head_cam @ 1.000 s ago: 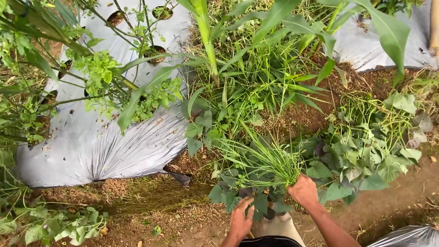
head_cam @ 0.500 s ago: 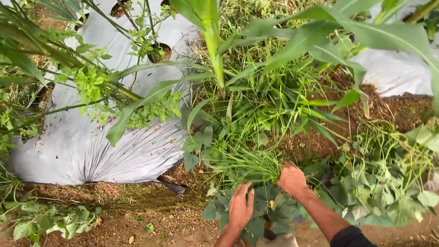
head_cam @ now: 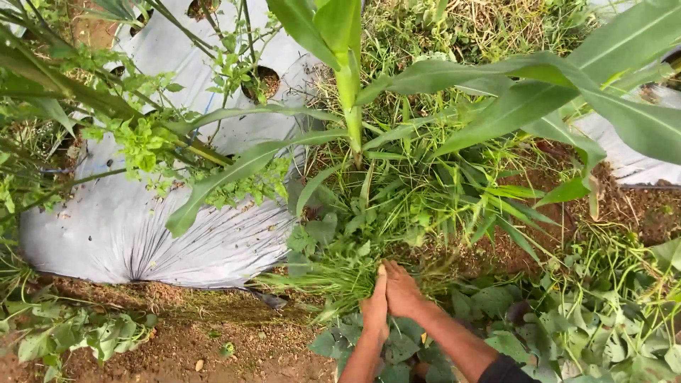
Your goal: The person pulls weeds by hand from the base of corn plants and other crops in a garden bed covered with white plastic sheeting. They gather the uprooted weeds into a bundle and continue clearing the area around the plants.
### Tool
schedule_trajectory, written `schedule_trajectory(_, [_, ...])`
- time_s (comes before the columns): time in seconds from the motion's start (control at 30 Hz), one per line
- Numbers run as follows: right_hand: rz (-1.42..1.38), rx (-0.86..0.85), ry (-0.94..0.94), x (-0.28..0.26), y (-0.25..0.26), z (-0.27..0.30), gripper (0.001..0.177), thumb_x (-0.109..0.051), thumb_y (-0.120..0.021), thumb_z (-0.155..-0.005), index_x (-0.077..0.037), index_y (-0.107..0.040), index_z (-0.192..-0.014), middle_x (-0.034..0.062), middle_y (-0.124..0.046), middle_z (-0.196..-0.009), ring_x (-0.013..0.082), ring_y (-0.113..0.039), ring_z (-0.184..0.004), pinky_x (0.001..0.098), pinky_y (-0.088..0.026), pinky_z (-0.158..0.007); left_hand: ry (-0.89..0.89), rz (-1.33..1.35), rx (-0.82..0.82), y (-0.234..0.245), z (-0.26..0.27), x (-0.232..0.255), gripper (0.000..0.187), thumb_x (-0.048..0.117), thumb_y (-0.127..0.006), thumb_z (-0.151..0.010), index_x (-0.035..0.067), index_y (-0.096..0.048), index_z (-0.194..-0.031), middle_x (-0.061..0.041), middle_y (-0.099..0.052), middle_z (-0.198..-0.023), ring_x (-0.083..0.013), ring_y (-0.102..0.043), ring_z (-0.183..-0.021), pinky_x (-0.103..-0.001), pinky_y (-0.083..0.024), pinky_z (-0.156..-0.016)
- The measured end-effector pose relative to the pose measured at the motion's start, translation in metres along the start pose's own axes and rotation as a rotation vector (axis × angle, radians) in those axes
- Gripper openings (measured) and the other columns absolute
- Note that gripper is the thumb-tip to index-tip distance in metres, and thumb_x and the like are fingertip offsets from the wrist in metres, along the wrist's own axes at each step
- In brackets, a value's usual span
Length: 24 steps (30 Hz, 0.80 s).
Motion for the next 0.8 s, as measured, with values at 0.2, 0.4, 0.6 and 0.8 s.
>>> schedule_trajectory(0.2, [-0.58, -0.352, -0.108, -0.004, 0.097, 0.003, 0.078, -0.032, -0.061, -0.097, -0.031, -0.018, -0.162, 0.0119, -0.021, -0.169, 0.035, -0.035, -0.149, 0.0673, -0.033, -0.116, -0.082, 0.006, 0.109, 0.02, -0.026, 0.052, 0.122, 0.066, -0.066, -0.083, 0.002, 0.003, -0.16, -0.02, -0.007, -0.168, -0.0381, -0.015, -0.156, -0.05, -0.023, -0.13])
schedule_trajectory(0.4, [-0.026, 0.176, -0.514, 0.074, 0.095, -0.032, 0.036, -0.02, -0.049, -0.101, -0.003, -0.057, -0.132, 0.0279, -0.069, -0.104, 0.0386, -0.075, -0.095, 0.0518, -0.065, -0.084, -0.3, -0.082, 0.018, 0.049, -0.094, 0.064, 0.096, 0.047, -0.057, -0.103, -0.011, -0.003, -0.158, -0.035, -0.012, -0.162, -0.0458, -0.016, -0.153, -0.06, -0.021, -0.124])
schedule_trajectory(0.6, [0.447, -0.039, -0.489, 0.18, 0.049, -0.085, 0.059, -0.025, -0.049, -0.1, -0.013, -0.038, -0.157, 0.0218, -0.067, -0.13, 0.0257, -0.074, -0.099, 0.0435, -0.053, -0.104, -0.096, -0.233, 0.125, 0.061, -0.169, 0.047, 0.075, 0.038, -0.053, -0.109, 0.009, -0.01, -0.164, -0.004, -0.053, -0.059, -0.0079, -0.02, -0.045, -0.021, -0.025, -0.04])
schedule_trajectory(0.8, [1.29, 0.035, -0.099, 0.255, 0.067, -0.11, 0.045, -0.005, -0.049, -0.101, -0.009, -0.054, -0.146, 0.0129, -0.071, -0.119, 0.0192, -0.071, -0.103, 0.0281, -0.054, -0.107, -0.333, 0.273, -0.169, 0.072, -0.198, 0.022, 0.065, 0.023, -0.047, -0.109, -0.001, -0.016, -0.16, -0.027, -0.031, -0.16, -0.0391, -0.035, -0.147, -0.052, -0.038, -0.122])
Point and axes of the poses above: each hand's wrist, its own z-axis away from the middle knuckle, its own y-axis out of the back of the hand, x = y × z, the point moved 2 cm from there along -z, towards the middle knuckle
